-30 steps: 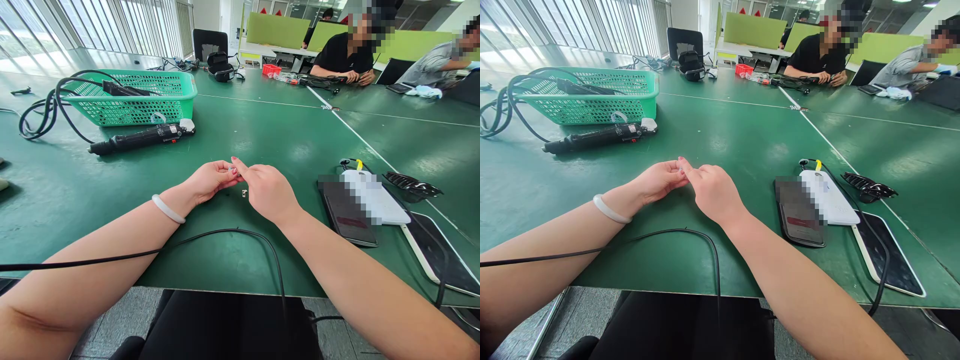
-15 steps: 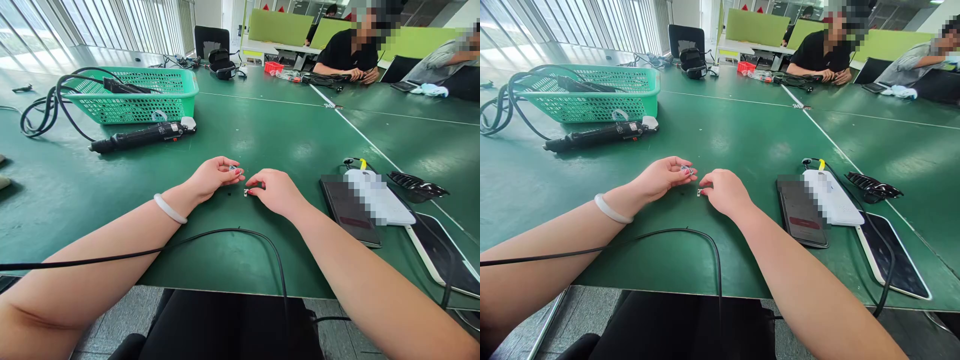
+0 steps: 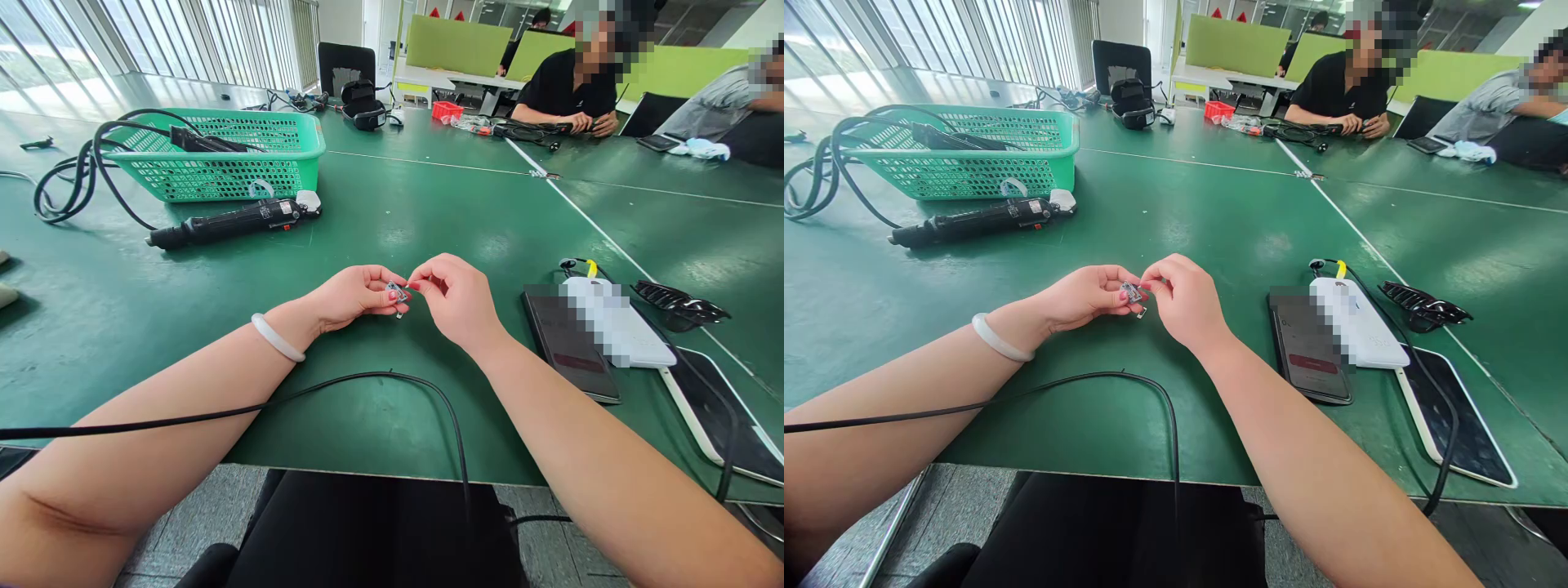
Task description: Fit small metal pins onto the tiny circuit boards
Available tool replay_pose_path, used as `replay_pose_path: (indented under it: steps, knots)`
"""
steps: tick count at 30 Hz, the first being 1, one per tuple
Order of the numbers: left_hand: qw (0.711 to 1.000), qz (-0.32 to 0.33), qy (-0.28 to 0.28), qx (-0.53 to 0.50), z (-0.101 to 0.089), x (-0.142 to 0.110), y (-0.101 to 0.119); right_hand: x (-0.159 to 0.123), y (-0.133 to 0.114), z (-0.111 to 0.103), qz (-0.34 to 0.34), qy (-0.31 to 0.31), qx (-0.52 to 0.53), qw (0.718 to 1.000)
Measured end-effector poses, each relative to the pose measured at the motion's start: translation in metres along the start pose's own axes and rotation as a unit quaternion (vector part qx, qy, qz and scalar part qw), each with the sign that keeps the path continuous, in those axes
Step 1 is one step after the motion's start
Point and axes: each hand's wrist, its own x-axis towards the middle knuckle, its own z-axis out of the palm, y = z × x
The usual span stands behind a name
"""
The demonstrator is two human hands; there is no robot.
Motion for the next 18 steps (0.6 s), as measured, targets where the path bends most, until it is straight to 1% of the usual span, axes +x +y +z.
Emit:
replay_pose_path:
  steps: [2, 5, 9, 12, 14, 15, 16, 18]
  knots:
    - [0.999, -0.009, -0.047, -0.004, -0.0012, -0.0007, -0.0008, -0.0003, -0.0031, -0.0005, -0.041, -0.002, 0.021, 0.999]
    - [0.996, -0.023, -0.087, -0.01, -0.0034, -0.0011, -0.0019, -0.0008, -0.0034, -0.0005, -0.08, -0.013, 0.029, 0.996]
    - [0.992, -0.038, -0.118, -0.022, -0.0062, -0.001, -0.0029, -0.0017, -0.0003, -0.0008, -0.093, -0.019, 0.033, 0.995]
    - [0.991, -0.04, -0.126, -0.026, -0.0067, -0.0009, -0.0032, -0.0021, 0.0014, -0.0017, -0.087, -0.027, 0.045, 0.995]
    - [0.993, -0.035, -0.112, -0.025, -0.006, -0.0002, -0.0028, -0.0019, 0.0014, -0.0026, -0.077, -0.022, 0.056, 0.995]
    - [0.995, -0.027, -0.092, -0.027, -0.0056, 0.0005, -0.0025, -0.0018, 0.0009, -0.0029, -0.071, -0.011, 0.058, 0.996]
    - [0.997, -0.014, -0.062, -0.033, -0.0052, 0.0015, -0.0022, -0.0016, 0.0003, -0.003, -0.06, 0.004, 0.057, 0.997]
    - [0.998, 0.02, 0.024, -0.054, -0.0053, 0.0038, -0.0015, -0.0017, -0.0015, -0.0018, -0.031, 0.031, 0.039, 0.998]
